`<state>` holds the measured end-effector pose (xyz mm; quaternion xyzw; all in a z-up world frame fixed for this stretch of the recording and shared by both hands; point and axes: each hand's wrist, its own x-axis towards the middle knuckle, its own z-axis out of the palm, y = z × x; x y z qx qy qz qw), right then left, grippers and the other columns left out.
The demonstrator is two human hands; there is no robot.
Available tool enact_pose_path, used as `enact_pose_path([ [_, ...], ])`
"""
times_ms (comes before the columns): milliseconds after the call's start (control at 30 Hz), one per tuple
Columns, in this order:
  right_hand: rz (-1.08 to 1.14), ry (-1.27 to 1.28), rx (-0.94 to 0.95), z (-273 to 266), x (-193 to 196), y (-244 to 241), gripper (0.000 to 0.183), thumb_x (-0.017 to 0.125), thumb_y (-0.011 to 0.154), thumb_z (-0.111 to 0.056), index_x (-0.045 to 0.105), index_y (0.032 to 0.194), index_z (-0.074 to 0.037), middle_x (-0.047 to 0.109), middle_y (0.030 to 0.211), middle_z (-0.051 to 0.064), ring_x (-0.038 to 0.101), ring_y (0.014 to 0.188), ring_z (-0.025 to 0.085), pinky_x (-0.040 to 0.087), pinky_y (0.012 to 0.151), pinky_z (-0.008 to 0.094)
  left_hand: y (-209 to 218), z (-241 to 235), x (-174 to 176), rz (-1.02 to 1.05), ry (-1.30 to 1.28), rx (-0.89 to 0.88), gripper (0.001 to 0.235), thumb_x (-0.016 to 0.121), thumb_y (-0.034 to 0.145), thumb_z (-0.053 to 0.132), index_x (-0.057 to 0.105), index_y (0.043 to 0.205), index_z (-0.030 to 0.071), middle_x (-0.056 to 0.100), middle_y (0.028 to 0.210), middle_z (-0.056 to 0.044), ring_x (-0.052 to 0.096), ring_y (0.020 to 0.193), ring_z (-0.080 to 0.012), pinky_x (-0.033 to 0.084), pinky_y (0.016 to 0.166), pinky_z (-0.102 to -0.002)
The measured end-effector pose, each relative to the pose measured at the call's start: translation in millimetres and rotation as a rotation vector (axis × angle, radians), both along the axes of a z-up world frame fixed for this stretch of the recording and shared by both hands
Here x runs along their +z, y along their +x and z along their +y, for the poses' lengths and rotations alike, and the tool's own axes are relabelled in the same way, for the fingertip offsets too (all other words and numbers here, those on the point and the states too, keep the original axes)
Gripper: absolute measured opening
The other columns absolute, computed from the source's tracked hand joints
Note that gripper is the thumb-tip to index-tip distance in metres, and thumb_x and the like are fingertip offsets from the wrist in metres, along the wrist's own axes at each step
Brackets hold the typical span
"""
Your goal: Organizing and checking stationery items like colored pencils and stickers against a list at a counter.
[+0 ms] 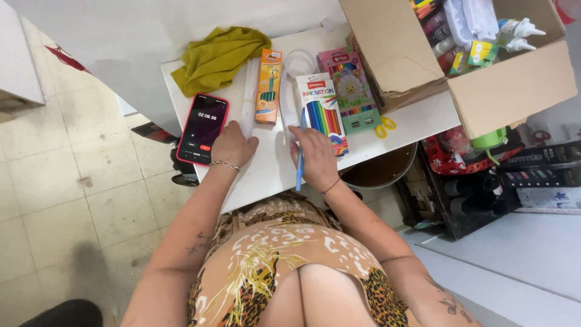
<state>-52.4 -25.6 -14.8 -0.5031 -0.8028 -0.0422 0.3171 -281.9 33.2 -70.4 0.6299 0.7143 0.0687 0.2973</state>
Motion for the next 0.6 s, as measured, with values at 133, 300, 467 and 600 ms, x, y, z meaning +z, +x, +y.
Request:
enact_pose_path([
  [133,-0.033,-0.095,-0.016,-11,15,-1,0.050,0.063,0.098,-0.015,0.053,0.146,-0.010,0.061,0.138,0.019,0.055,0.129,0.039,0.039,0.108,0.053,-6,-32,40,-0.169,0.030,0.068,0.057,0.060,0.085,0.045,0.058,0.120,0.001,0.067,0.115,-0.024,0.069,0.108,-0.0440,0.057,0.089,-0.055],
  [300,-0.100,0.039,0.115,5,1,10,0.049,0.048,0.104,-0.008,0.049,0.152,-0.016,0.064,0.123,0.012,0.060,0.120,0.035,0.045,0.102,0.046,-7,-91,108,-0.735,0.105,0.197,0.049,0.059,0.086,0.028,0.052,0.124,-0.001,0.074,0.074,-0.013,0.074,0.065,-0.0245,0.057,0.063,-0.035],
  [467,-0.355,0.122,0.263,25,-33,-26,0.046,0.050,0.100,-0.012,0.057,0.143,-0.027,0.057,0.126,0.012,0.052,0.128,0.037,0.037,0.107,0.054,-5,-155,135,-0.884,0.204,0.387,0.058,0.058,0.089,0.022,0.043,0.140,-0.002,0.068,0.069,-0.014,0.068,0.058,-0.0242,0.055,0.057,-0.036],
  [600,-0.433,0.031,0.316,29,-29,-54,0.044,0.048,0.102,-0.010,0.060,0.142,-0.025,0.052,0.145,0.022,0.035,0.145,0.048,0.016,0.119,0.067,-9,-198,104,-0.901,0.239,0.578,0.069,0.068,0.092,0.033,0.043,0.145,-0.004,0.066,0.065,-0.011,0.067,0.058,-0.0212,0.053,0.053,-0.034],
])
